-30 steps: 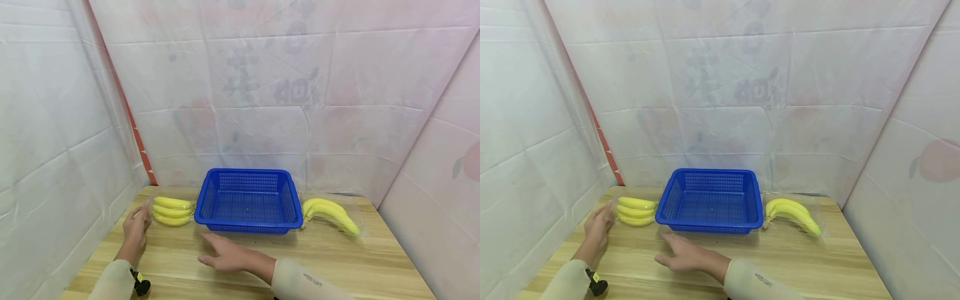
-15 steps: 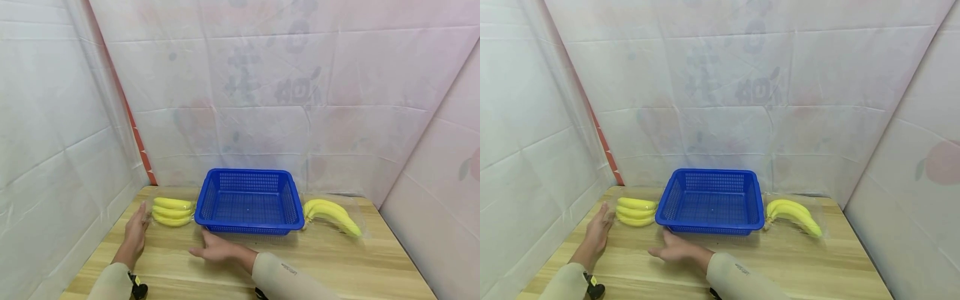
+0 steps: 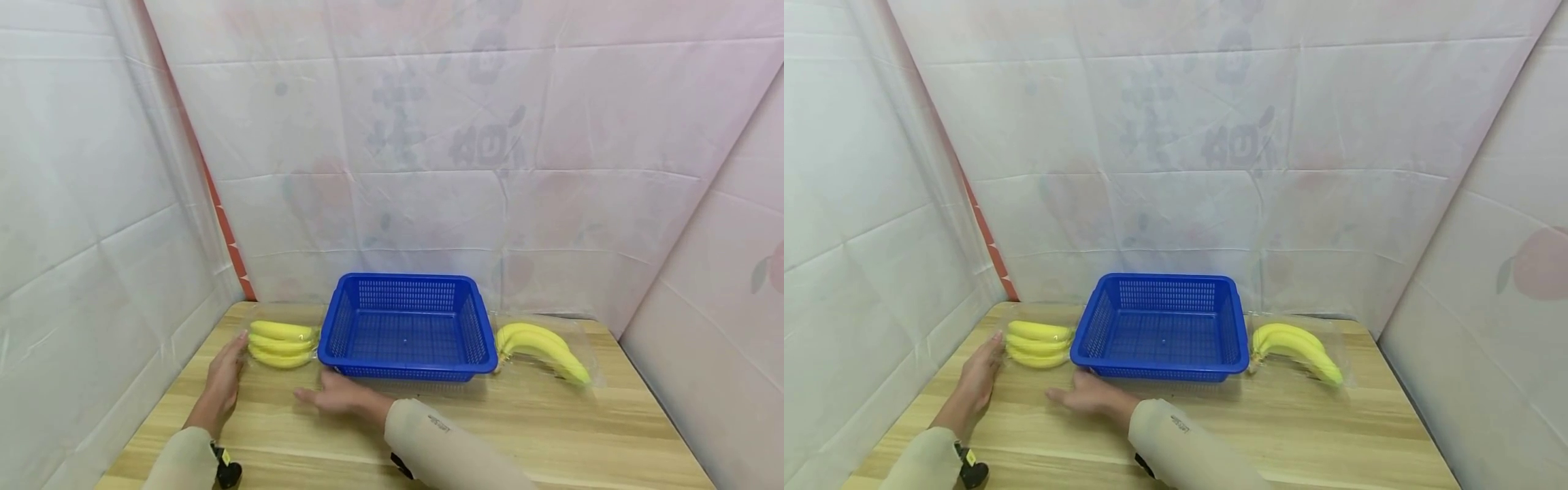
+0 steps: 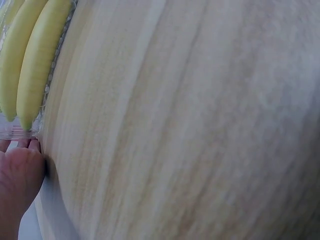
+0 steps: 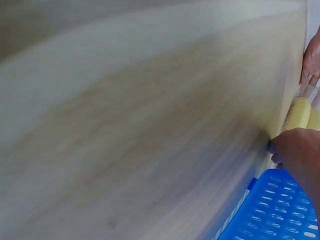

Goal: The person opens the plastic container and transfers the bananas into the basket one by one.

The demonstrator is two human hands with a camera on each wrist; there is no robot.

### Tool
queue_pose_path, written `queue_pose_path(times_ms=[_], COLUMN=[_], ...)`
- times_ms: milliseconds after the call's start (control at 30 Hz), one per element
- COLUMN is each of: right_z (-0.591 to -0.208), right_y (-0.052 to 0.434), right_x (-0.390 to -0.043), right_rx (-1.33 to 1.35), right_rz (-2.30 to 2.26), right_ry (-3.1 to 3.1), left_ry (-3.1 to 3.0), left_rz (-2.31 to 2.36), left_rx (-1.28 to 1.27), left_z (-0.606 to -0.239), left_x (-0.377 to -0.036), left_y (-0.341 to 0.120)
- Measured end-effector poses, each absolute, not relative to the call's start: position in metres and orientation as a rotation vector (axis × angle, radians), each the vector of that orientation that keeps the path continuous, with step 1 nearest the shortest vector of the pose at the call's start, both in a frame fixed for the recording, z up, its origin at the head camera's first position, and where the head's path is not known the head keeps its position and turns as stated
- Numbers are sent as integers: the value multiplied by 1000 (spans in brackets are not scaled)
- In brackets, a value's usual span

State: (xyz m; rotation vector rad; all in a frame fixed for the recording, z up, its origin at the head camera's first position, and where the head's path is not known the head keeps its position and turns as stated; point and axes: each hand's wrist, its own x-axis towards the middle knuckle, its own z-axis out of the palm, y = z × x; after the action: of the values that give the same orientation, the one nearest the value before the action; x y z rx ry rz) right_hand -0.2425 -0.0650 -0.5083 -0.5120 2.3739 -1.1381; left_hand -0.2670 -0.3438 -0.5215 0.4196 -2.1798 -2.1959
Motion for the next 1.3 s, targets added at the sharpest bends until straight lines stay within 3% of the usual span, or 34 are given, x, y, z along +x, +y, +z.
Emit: queue_pose_path(times_ms=[1300], right_z=[-509], right_y=[-62], right_x=[-252], right_rx=[-601], right_rz=[-1179], right_ry=[2295], left_ry=[-2210], left_rz=[-2109], left_rx=[580], left_z=[-522], left_x=[-266], left_y=[-342])
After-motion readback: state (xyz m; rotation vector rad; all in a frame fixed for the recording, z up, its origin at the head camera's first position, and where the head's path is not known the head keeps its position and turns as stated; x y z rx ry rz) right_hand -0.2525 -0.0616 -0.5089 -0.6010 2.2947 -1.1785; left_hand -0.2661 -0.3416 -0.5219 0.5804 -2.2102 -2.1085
